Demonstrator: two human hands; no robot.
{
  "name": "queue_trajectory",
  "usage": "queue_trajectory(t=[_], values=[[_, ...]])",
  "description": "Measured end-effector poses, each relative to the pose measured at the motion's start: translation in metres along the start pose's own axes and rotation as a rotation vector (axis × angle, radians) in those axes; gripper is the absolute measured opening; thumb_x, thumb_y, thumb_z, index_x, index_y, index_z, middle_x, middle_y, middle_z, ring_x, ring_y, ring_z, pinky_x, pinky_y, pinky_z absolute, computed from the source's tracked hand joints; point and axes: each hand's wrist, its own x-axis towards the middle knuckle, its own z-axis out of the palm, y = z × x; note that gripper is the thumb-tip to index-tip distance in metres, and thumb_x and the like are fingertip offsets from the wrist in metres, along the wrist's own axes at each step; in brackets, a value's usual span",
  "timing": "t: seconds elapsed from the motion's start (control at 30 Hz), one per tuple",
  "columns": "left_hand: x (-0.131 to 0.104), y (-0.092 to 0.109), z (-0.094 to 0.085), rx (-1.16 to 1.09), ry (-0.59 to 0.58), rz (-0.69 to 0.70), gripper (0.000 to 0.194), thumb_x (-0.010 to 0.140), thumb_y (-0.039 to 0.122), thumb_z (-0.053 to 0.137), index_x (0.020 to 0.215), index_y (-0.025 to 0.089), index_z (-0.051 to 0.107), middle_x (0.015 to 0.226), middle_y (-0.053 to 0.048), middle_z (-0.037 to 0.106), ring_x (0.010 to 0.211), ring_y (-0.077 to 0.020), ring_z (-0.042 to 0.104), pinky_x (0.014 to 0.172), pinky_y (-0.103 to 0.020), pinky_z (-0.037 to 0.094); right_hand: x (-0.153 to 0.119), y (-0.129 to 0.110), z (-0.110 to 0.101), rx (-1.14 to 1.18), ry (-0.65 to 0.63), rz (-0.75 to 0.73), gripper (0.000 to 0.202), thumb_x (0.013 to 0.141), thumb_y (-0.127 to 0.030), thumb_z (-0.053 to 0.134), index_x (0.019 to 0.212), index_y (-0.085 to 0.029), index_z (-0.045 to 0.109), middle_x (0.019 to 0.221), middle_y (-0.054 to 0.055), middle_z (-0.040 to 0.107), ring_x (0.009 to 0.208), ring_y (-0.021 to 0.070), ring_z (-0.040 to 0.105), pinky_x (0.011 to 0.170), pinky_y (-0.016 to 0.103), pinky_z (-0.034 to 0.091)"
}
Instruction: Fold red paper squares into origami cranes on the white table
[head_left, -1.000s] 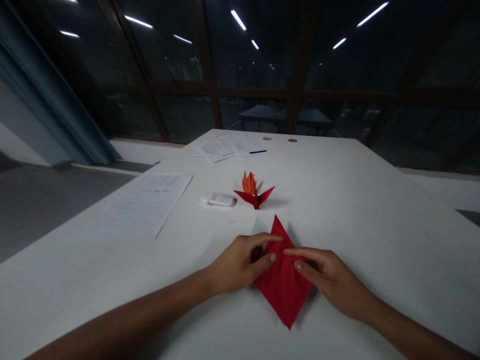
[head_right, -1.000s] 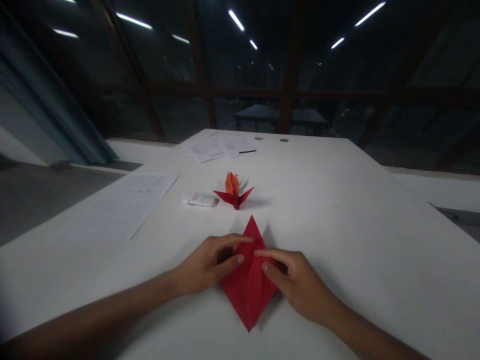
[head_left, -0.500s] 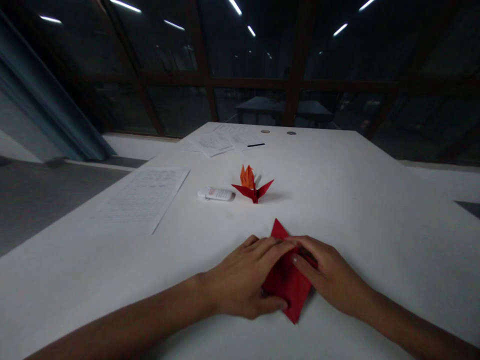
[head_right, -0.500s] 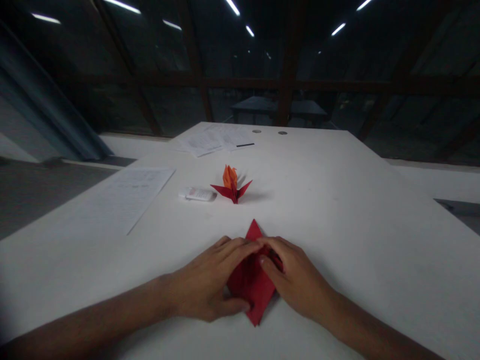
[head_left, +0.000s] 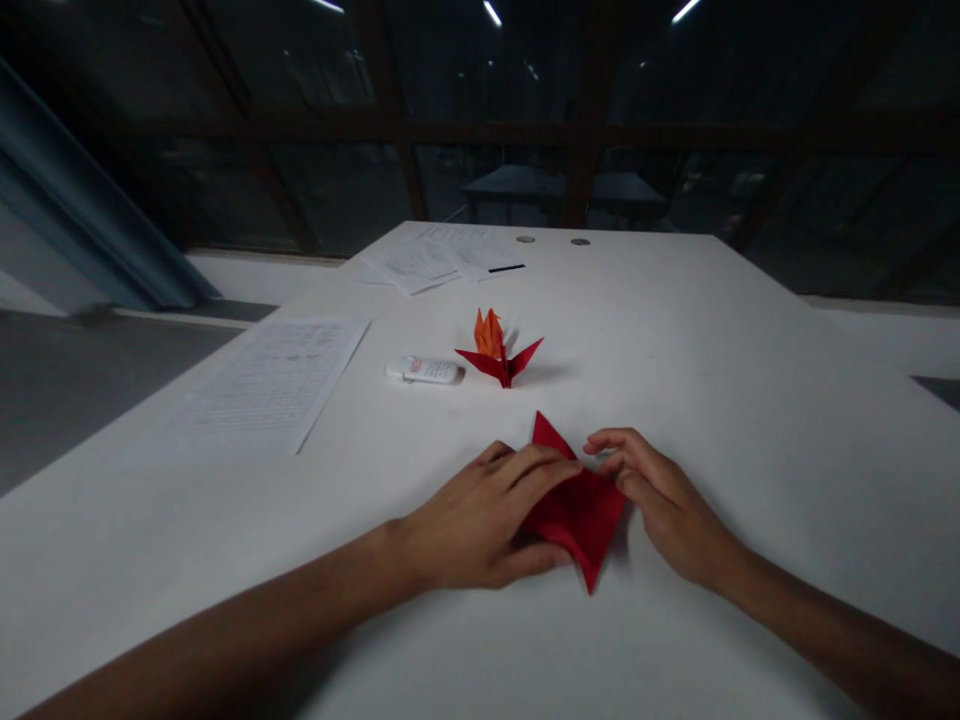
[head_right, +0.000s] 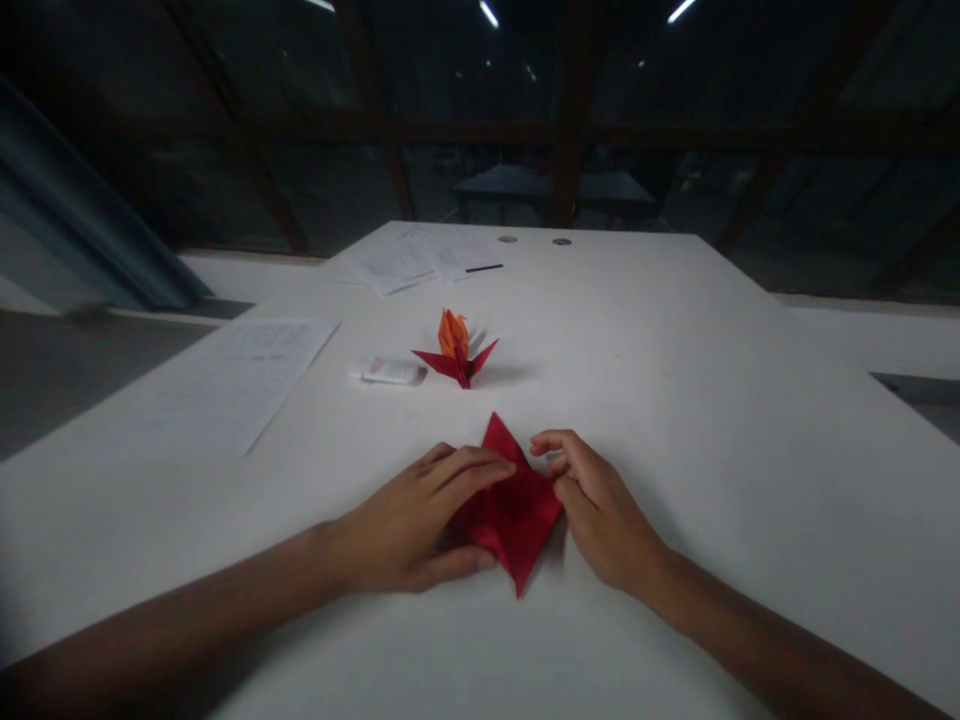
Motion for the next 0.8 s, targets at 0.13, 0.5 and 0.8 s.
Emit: queue_trajectory(t=[0.13,0.5,0.8], values=[[-0.001,-0.002,-0.002,-0.001,0.036,0.012,0.05,0.099,0.045,0.054,0.142,0.022,0.044,0.139,-0.011,0.058,0.126,-0.0249,0.055,0.106,-0.042,0.041,0.0,0.004,0.002,0.078,-0.014,0.016,0.04,0.086,-0.012,0.039,0.12,-0.024,0.056,0.109,0.004,0.066,0.087,0.0186,0.063,0.079,0.035,0.049],[0.0,-0.002,-0.007,-0.085,0.057,-0.008,0.023,0.092,0.024,0.058,0.112,0.025,0.069,0.132,-0.006,0.062,0.107,-0.0201,0.064,0.1,-0.038,0.043,0.0,0.002,0.005,-0.024,-0.041,0.029,0.051,0.073,-0.001,0.047,0.117,-0.024,0.058,0.095,0.001,0.065,0.081,0.0167,0.063,0.072,0.031,0.052],[0.0,-0.006,-0.013,-0.134,0.024,0.022,0.026,0.097,0.021,0.047,0.11,0.022,0.07,0.131,-0.005,0.068,0.113,-0.0195,0.066,0.102,-0.036,0.043,0.003,-0.007,0.001,-0.031,-0.063,-0.031,0.029,0.081,-0.007,0.049,0.1,-0.021,0.066,0.097,0.001,0.069,0.08,0.0157,0.064,0.074,0.03,0.05]])
